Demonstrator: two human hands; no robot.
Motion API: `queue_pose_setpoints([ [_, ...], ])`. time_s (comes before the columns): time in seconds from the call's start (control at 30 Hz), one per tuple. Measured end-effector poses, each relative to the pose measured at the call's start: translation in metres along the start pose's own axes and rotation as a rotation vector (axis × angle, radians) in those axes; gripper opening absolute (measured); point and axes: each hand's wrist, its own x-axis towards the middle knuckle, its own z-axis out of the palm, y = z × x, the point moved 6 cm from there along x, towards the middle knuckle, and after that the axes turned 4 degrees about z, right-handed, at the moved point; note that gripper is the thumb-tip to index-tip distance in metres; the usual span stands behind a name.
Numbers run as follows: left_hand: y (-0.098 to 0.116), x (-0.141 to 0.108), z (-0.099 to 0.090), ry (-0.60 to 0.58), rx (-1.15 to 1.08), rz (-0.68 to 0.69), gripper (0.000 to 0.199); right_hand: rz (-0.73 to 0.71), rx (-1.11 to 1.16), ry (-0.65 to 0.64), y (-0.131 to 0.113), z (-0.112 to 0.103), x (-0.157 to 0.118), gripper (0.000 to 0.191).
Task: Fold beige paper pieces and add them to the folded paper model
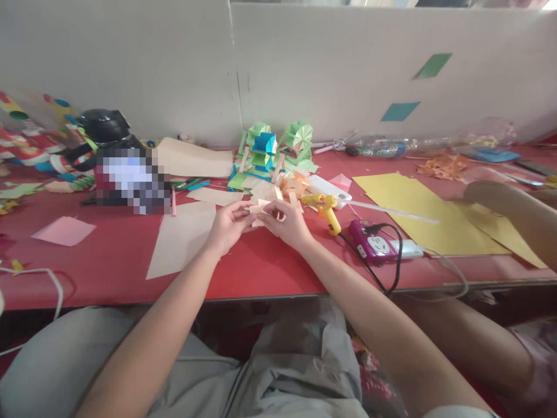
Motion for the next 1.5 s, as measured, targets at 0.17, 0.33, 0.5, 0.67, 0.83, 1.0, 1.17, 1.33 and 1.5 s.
queue_pose_setpoints([
  [0.17, -0.002, 0.001, -0.003, 0.014, 0.04, -0.006, 0.048, -0.006, -0.006, 0.002, -0.002, 0.0, 0.0, 0.02],
  [0.33, -0.004, 0.002, -0.004, 0.016, 0.083, -0.01, 0.049, 0.005, -0.027, 0.011, 0.0, 0.0, -0.001, 0.025],
  [0.5, -0.002, 0.001, -0.003, 0.018, 0.091, -0.043, 0.047, -0.016, -0.017, 0.01, -0.001, 0.0, -0.002, 0.028],
  [0.67, -0.001, -0.001, -0.004, 0.068, 0.034, -0.03, 0.047, -0.088, -0.087, -0.055, -0.008, 0.002, -0.002, 0.025],
  [0.83, -0.004, 0.002, -0.009, 0.131, 0.001, -0.052, 0.041, -0.211, -0.23, -0.089, -0.016, 0.004, -0.004, 0.038],
  [1.0, -0.009, 0.004, -0.014, 0.157, -0.086, -0.141, 0.03, -0.271, -0.428, -0.08, -0.016, 0.006, -0.006, 0.038],
  [1.17, -0.011, 0.004, -0.014, 0.156, -0.17, -0.225, 0.022, -0.315, -0.429, -0.099, -0.014, 0.007, -0.007, 0.034],
  [1.33, -0.011, 0.005, -0.015, 0.152, -0.174, -0.214, 0.024, -0.307, -0.336, -0.116, -0.017, 0.006, -0.006, 0.034],
  [1.5, -0.003, 0.003, -0.014, 0.192, -0.195, -0.126, 0.024, -0.276, -0.277, -0.011, -0.024, -0.002, -0.006, 0.04],
])
